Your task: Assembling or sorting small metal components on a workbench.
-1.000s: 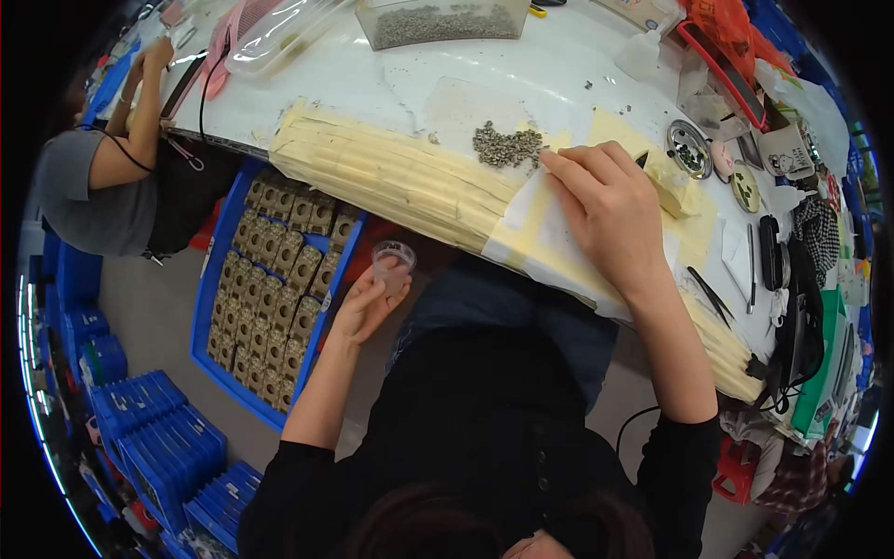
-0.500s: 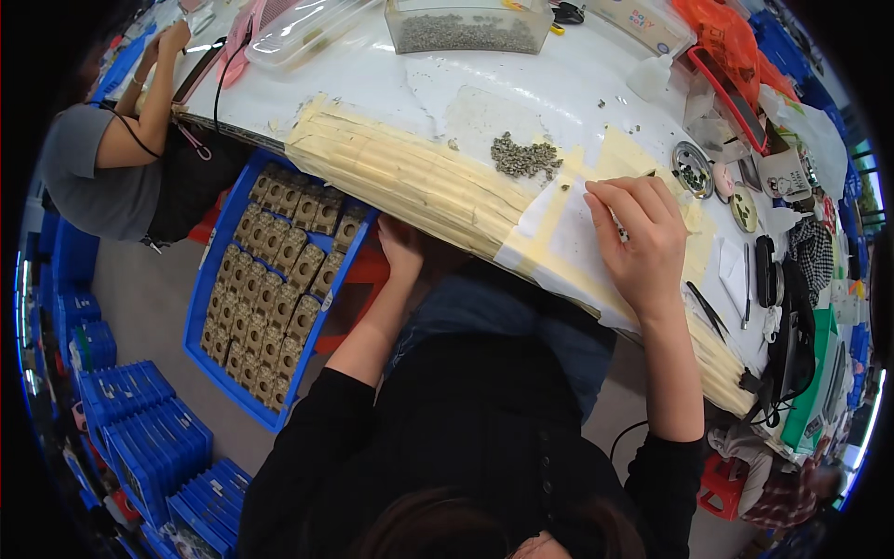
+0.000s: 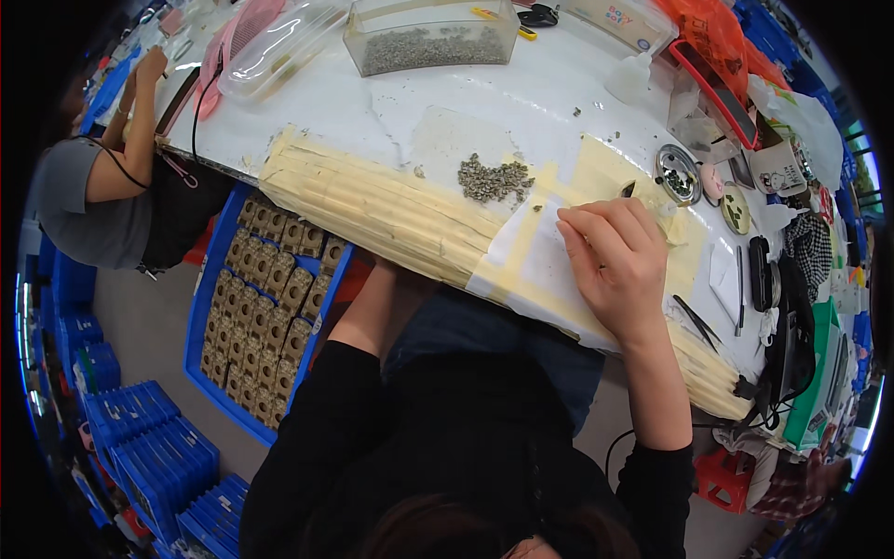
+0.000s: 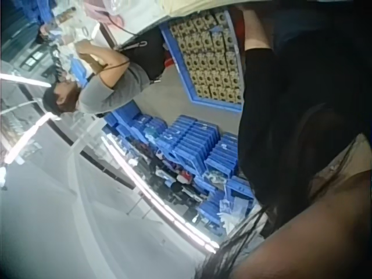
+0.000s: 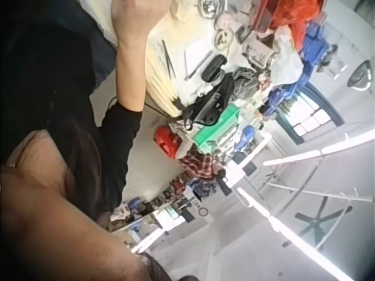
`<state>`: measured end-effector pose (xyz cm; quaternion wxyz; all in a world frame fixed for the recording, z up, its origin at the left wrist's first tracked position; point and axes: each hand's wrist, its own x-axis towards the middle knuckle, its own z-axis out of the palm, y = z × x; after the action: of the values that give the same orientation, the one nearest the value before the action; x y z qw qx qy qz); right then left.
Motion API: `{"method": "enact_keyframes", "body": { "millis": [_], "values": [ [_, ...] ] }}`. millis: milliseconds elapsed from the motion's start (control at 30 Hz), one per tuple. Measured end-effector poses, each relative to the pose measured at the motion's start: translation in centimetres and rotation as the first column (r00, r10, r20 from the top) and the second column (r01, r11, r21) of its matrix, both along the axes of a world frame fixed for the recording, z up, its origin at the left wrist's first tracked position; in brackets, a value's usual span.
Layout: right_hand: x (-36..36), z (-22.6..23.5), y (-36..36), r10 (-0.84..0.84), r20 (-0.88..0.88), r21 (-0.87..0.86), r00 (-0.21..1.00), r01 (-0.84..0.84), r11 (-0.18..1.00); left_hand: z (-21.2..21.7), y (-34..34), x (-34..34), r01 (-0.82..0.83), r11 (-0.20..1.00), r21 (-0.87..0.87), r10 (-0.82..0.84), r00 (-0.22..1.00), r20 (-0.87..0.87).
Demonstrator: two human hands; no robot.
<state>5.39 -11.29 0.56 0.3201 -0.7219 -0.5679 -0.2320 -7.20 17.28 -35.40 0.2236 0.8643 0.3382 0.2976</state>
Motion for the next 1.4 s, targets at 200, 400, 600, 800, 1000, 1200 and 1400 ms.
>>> {"method": "enact_keyframes", "body": {
  "millis": [200, 400, 600, 800, 1000, 1200, 1400],
  "values": [
    [0.1, 0.1, -0.4, -0.017, -0.039, 0.022, 0.999, 0.018, 1.0, 1.0, 0.8, -0.8, 0.021, 1.0, -0.024, -0.021, 0.999, -0.035],
    [0.4, 0.6, -0.8, -0.111, -0.079, 0.1, 0.991, 0.119, 0.988, 1.6, 0.3, -1.3, 0.03, 0.999, -0.037, -0.031, 0.999, -0.038],
    [0.4, 0.4, -0.8, -0.109, -0.09, 0.066, 0.99, 0.116, 0.991, 2.4, -0.2, -1.5, 0.048, 0.998, -0.048, -0.049, 0.998, -0.032],
    [0.3, 0.3, 0.2, -0.064, -0.083, -0.066, 0.995, 0.058, 0.996, 3.6, -0.2, -1.2, 0.089, 0.995, -0.053, -0.09, 0.996, -0.011],
    [0.1, -0.3, 1.4, -0.05, 0.073, -0.31, 0.996, 0.07, 0.948, 7.3, -3.3, -2.6, 0.246, 0.959, -0.143, -0.235, 0.968, 0.087],
    [0.0, 0.6, 2.6, -0.008, 0.174, -0.396, 0.985, 0.077, 0.915, 14.2, -8.7, -8.6, 0.41, 0.583, -0.701, -0.748, 0.609, -0.266],
    [1.0, 1.5, 1.6, -0.035, -0.18, -0.236, 0.983, -0.009, 0.972, 31.9, -8.0, -7.5, 0.697, 0.093, -0.711, -0.898, 0.367, 0.243]
  ]
}}
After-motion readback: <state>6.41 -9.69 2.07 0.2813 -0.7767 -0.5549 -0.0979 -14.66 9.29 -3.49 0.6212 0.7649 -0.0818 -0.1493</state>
